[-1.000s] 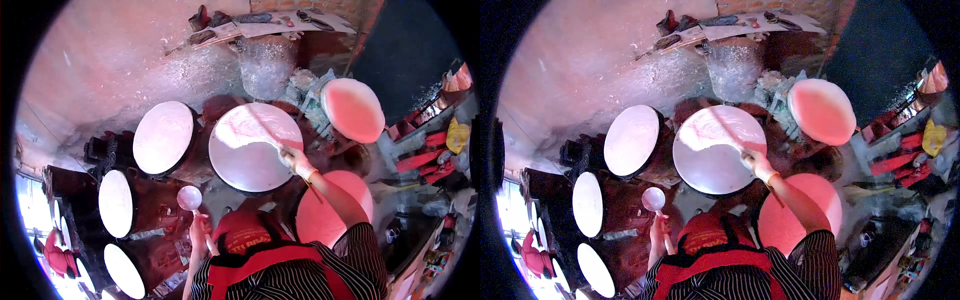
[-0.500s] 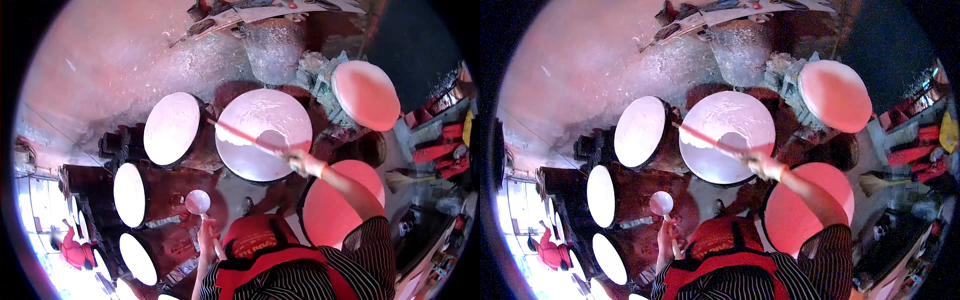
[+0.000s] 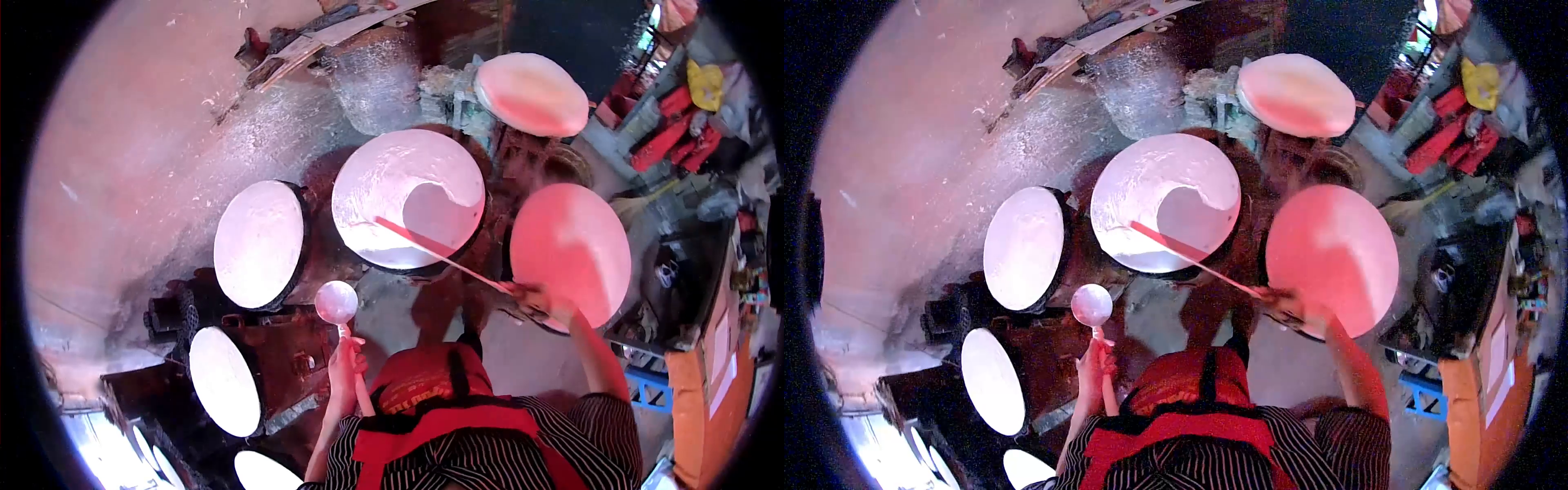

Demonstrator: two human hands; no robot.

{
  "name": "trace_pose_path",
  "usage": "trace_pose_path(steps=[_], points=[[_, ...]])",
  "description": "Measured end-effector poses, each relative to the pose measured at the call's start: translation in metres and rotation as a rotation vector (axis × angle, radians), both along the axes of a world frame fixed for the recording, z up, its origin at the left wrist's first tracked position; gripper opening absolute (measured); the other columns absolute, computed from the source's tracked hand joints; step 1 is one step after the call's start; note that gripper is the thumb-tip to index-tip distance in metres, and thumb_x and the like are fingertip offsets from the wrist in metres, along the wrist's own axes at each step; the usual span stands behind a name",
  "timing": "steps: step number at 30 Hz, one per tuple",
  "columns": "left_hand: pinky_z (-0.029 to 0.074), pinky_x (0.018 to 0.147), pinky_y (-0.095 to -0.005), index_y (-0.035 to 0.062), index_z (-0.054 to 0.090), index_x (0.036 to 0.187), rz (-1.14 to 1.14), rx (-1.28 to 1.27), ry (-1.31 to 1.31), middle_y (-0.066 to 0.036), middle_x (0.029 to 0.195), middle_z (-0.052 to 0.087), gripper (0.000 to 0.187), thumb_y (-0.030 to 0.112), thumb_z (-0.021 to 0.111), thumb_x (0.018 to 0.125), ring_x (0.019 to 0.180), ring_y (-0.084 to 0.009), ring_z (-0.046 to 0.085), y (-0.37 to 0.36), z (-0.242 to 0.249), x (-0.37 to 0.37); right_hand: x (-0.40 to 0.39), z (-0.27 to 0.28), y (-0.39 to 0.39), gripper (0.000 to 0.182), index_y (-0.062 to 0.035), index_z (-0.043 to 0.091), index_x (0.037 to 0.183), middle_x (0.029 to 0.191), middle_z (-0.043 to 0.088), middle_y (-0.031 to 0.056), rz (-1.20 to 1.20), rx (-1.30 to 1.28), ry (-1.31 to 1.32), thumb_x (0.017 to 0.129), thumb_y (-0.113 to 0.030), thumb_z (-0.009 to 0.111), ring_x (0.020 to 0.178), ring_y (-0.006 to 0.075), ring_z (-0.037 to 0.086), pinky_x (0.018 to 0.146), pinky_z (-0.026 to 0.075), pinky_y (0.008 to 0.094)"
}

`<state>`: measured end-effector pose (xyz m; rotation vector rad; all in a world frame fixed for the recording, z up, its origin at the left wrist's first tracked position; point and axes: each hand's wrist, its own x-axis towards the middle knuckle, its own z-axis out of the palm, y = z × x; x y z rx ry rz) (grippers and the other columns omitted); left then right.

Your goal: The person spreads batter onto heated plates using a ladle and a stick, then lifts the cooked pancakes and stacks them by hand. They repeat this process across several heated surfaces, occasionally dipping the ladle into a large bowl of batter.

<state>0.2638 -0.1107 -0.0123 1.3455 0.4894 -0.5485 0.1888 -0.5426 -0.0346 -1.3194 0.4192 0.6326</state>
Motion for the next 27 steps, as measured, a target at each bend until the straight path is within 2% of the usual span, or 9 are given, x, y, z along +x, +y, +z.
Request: trace_pose_path(steps=[4, 6, 7, 10, 11, 15, 19, 23, 27], points=[[0.029, 0.044, -0.0187, 0.0035, 0.06, 0.091, -0.042, 0.087, 0.011, 0.003, 0.074, 0.042, 0.029, 0.029, 0.047, 0.097, 0.052, -0.0033, 0.036, 0.051, -0.011, -0.005, -0.059, -0.059, 0.056, 0.039, -0.03, 0.048, 0.129, 0.055, 0.039, -0.0052, -0.42, 0.376, 0.149, 0.091, -0.036, 0.055, 0.04, 0.0107, 0.034, 0.036, 0.027, 0.0256], [0.028, 0.044, -0.0186, 0.0041, 0.06, 0.091, -0.02, 0.045, 0.039, 0.004, 0.073, 0.042, 0.029, 0.029, 0.047, 0.096, 0.052, -0.0031, 0.036, 0.087, -0.028, -0.016, -0.008, -0.069, 0.15, 0.039, -0.0292, 0.045, 0.13, 0.058, 0.041, -0.0037, -0.452, 0.801, -0.125, 0.092, -0.034, 0.052, 0.039, 0.0113, 0.034, 0.036, 0.029, 0.0257], [0.028, 0.044, -0.0185, 0.0044, 0.06, 0.091, -0.007, 0.023, 0.055, 0.004, 0.073, 0.043, 0.029, 0.029, 0.047, 0.096, 0.052, -0.003, 0.036, 0.1, -0.035, -0.02, 0.027, -0.054, 0.208, 0.033, -0.0236, 0.053, 0.121, 0.059, 0.037, -0.0061, -0.572, 0.49, -0.178, 0.092, -0.04, 0.052, 0.045, 0.0073, 0.034, 0.038, 0.026, 0.0224], [0.028, 0.044, -0.0183, 0.0052, 0.06, 0.09, 0.032, 0.142, 0.03, 0.005, 0.067, 0.042, 0.028, 0.03, 0.048, 0.096, 0.05, -0.0029, 0.035, 0.121, 0.002, -0.041, 0.154, -0.114, 0.329, 0.032, -0.0139, 0.049, 0.125, 0.071, 0.048, -0.0038, -0.734, 0.572, -0.535, 0.093, -0.014, 0.053, 0.05, 0.0078, 0.043, 0.042, 0.036, 0.0216], [0.027, 0.044, -0.0181, 0.0053, 0.06, 0.09, 0.075, 0.144, 0.045, 0.005, 0.064, 0.041, 0.027, 0.03, 0.048, 0.096, 0.05, -0.0029, 0.035, 0.13, 0.005, -0.048, 0.19, -0.1, 0.359, 0.036, -0.013, 0.046, 0.13, 0.074, 0.051, -0.0037, -0.743, 0.313, -0.429, 0.095, -0.015, 0.05, 0.052, 0.0076, 0.046, 0.043, 0.038, 0.022], [0.025, 0.043, -0.0171, 0.006, 0.059, 0.091, 0.118, 0.084, -0.053, 0.005, 0.063, 0.042, 0.028, 0.03, 0.047, 0.097, 0.049, -0.0028, 0.034, 0.175, -0.015, -0.079, 0.277, -0.133, 0.418, 0.031, -0.0235, 0.048, 0.127, 0.068, 0.05, -0.0061, -0.948, 0.18, -0.41, 0.096, -0.021, 0.045, 0.044, 0.0067, 0.042, 0.036, 0.033, 0.0239], [0.027, 0.043, -0.018, 0.0066, 0.06, 0.091, 0.118, 0.111, -0.052, 0.006, 0.066, 0.044, 0.027, 0.03, 0.047, 0.097, 0.051, -0.0027, 0.036, 0.191, -0.022, -0.089, 0.183, -0.1, 0.41, 0.019, -0.0261, 0.053, 0.113, 0.06, 0.043, -0.0058, -1.027, 0.552, -0.302, 0.095, -0.023, 0.048, 0.041, 0.0072, 0.038, 0.033, 0.027, 0.0235], [0.03, 0.044, -0.0189, 0.0074, 0.061, 0.087, 0.079, 0.103, -0.048, 0.007, 0.068, 0.044, 0.029, 0.032, 0.049, 0.096, 0.052, -0.0029, 0.037, 0.193, -0.033, -0.086, 0.109, -0.074, 0.36, 0.034, -0.025, 0.045, 0.122, 0.065, 0.044, -0.0043, -0.958, 0.177, -0.119, 0.094, -0.045, 0.046, 0.042, 0.0081, 0.036, 0.037, 0.03, 0.0231], [0.03, 0.045, -0.018, 0.0069, 0.061, 0.088, 0.076, 0.037, 0.026, 0.006, 0.073, 0.044, 0.029, 0.031, 0.048, 0.096, 0.053, -0.0029, 0.037, 0.182, -0.028, -0.083, 0.087, -0.067, 0.304, 0.025, -0.0302, 0.044, 0.119, 0.063, 0.044, -0.0031, -1.01, 0.081, -0.126, 0.096, -0.04, 0.043, 0.037, 0.0087, 0.034, 0.034, 0.029, 0.0251]])
